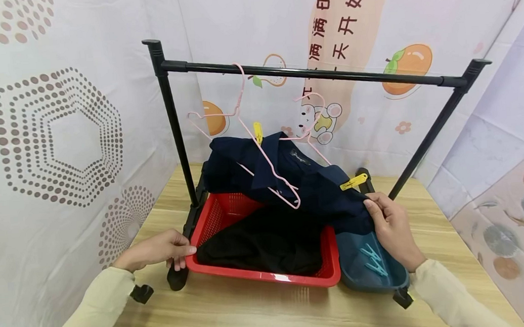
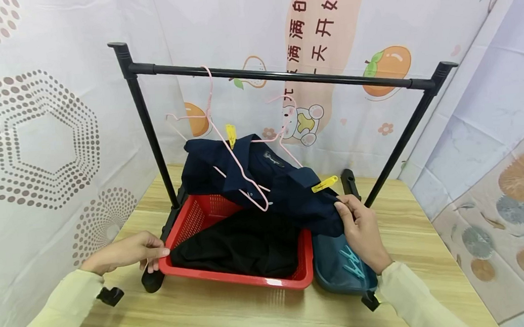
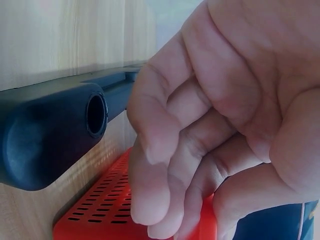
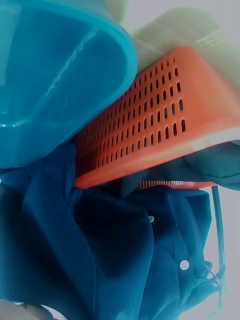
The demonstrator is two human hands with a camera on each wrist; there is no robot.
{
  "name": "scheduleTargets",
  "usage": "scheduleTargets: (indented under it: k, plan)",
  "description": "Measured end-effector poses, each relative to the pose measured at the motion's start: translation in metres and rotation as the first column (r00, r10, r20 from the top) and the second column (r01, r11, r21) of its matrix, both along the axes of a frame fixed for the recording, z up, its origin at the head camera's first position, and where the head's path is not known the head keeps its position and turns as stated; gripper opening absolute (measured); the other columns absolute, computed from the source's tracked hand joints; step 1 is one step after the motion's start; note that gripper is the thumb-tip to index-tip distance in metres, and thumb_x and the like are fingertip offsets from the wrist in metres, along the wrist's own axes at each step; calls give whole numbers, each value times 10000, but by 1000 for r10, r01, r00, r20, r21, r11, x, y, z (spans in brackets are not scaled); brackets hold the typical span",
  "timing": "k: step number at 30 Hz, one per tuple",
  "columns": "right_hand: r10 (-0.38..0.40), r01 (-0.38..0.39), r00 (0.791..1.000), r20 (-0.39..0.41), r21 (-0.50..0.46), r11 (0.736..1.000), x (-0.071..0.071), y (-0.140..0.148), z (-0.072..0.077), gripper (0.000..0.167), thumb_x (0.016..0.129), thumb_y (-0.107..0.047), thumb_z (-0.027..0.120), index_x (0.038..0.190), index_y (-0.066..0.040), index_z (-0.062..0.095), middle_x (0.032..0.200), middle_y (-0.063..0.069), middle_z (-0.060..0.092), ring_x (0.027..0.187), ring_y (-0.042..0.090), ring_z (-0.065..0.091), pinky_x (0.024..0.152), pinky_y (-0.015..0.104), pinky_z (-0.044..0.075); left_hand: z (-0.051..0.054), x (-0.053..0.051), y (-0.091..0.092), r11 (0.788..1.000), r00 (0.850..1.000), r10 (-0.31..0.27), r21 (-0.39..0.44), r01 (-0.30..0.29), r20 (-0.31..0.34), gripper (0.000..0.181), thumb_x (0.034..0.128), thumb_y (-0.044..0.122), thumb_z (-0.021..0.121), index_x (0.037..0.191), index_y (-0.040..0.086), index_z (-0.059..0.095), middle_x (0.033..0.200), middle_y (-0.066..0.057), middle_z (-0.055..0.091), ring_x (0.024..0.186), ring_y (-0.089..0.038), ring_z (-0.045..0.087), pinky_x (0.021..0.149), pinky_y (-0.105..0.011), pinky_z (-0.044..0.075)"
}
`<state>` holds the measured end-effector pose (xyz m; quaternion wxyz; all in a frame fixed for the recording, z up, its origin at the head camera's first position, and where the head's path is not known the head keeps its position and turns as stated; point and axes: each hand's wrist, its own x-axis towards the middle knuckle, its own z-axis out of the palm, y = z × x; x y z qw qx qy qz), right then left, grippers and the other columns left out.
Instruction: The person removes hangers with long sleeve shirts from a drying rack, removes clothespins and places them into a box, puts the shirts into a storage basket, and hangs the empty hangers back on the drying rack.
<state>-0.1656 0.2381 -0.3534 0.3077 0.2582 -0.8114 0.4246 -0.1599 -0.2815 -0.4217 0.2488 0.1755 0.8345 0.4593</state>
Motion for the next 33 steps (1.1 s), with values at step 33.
scheduleTargets:
  k: [33]
  plan:
    - [293, -292, 903, 314, -53, 955, -1, -28, -34, 201, 1073, -46, 527, 1114, -157, 691, 683, -15, 432, 635, 144, 474, 571, 291, 394, -1, 0, -1, 1000, 1000, 3, 20, -3, 3, 324, 1054, 200, 605, 809, 3, 688, 726, -123, 666, 655, -229, 636, 592, -371, 547]
